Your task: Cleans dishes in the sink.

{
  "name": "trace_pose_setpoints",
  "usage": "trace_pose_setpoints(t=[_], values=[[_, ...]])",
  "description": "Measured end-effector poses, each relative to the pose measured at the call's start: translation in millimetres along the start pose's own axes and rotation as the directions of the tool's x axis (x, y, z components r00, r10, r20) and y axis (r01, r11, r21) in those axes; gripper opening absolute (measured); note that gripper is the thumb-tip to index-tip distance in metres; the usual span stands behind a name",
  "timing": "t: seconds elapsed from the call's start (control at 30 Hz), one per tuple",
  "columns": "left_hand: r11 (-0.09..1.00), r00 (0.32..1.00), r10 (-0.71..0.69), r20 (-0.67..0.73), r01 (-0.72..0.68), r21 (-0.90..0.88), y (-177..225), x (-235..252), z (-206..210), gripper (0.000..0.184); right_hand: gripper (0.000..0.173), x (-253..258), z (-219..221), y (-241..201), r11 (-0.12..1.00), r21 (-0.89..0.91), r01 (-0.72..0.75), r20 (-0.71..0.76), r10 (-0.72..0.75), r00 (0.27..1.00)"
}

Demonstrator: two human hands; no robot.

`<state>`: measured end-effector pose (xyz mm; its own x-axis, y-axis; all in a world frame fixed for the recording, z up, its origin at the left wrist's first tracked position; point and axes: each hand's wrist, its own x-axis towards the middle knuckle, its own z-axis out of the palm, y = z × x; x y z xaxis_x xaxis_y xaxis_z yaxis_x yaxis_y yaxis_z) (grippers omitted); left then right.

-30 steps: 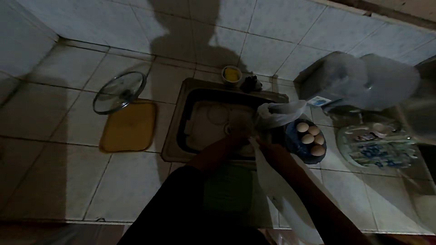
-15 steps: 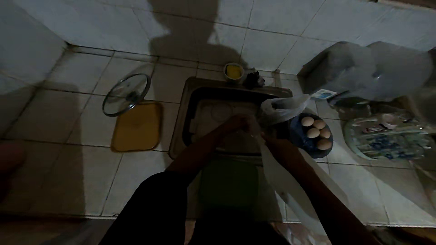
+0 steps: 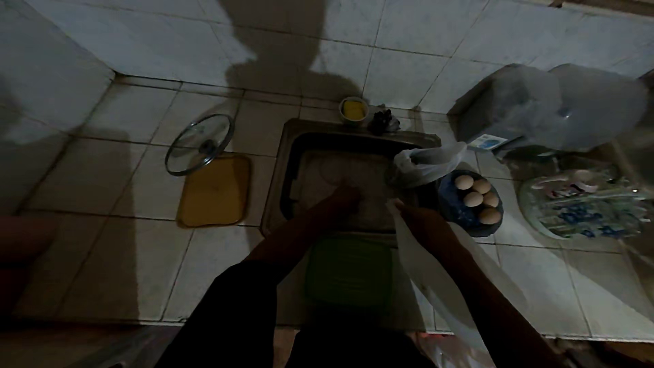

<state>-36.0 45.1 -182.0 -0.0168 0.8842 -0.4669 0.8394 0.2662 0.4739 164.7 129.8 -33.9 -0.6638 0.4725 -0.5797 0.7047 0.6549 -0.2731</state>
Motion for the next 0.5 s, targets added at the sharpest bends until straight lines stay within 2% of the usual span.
trace_pose_setpoints(t=[0.03, 0.1, 0.2, 0.23, 0.27, 0.33, 0.37, 0.4, 0.47, 0.5], values=[[1.0, 0.999, 0.001, -0.035, -0.001, -0.003, 2.0, 4.2, 7.9, 0.047, 0.044, 0.9, 0.8, 0.4, 1.0, -0.007, 0.003, 0.002, -0.003, 1.0], [0.989, 0.995, -0.061, -0.077, 0.049, -0.141, 21.7, 12.7, 10.0, 0.055, 0.044, 1.1, 1.3, 0.7, 1.0, 0.005, 0.015, -0.013, -0.015, 1.0], [0.951, 0.983, -0.143, -0.117, 0.103, -0.293, 39.8, 26.3, 23.7, 0.045, 0.044, 1.6, 2.9, -3.9, 1.0, 0.006, -0.005, -0.008, 0.005, 1.0], [0.943, 0.983, -0.161, -0.084, 0.128, -0.306, 44.9, 24.1, 23.8, 0.043, 0.044, 2.0, 2.6, -6.9, 1.0, -0.005, -0.015, 0.007, 0.015, 1.0], [0.948, 0.988, -0.147, -0.036, 0.131, -0.29, 51.9, 18.0, 19.1, 0.041, 0.045, 2.8, 2.2, -9.2, 1.0, -0.025, -0.018, 0.019, 0.019, 1.0], [0.989, 0.994, -0.085, 0.07, 0.093, -0.112, 63.1, 3.5, 0.8, 0.032, 0.044, 3.6, 1.7, -9.1, 0.998, -0.056, -0.004, 0.01, 0.004, 1.0], [0.996, 0.993, -0.074, 0.087, 0.078, -0.046, 62.8, 0.3, -9.0, 0.032, 0.044, 3.1, 1.0, -6.6, 0.999, -0.052, 0.008, -0.005, -0.008, 1.0], [0.995, 0.996, -0.072, 0.049, 0.075, -0.059, 57.4, 0.8, -15.1, 0.031, 0.043, 1.3, -0.2, -3.4, 0.999, -0.032, 0.017, -0.026, -0.018, 0.999], [0.958, 0.99, -0.055, -0.131, 0.016, -0.286, 34.6, 11.0, -15.9, 0.03, 0.043, -5.8, -4.1, 0.9, 1.0, 0.006, 0.008, -0.043, -0.008, 0.999], [0.9, 0.986, -0.082, -0.148, 0.009, -0.436, 26.5, 12.2, -20.8, 0.032, 0.043, -10.8, -6.2, 2.1, 1.0, 0.023, -0.001, -0.052, 0.003, 0.999]])
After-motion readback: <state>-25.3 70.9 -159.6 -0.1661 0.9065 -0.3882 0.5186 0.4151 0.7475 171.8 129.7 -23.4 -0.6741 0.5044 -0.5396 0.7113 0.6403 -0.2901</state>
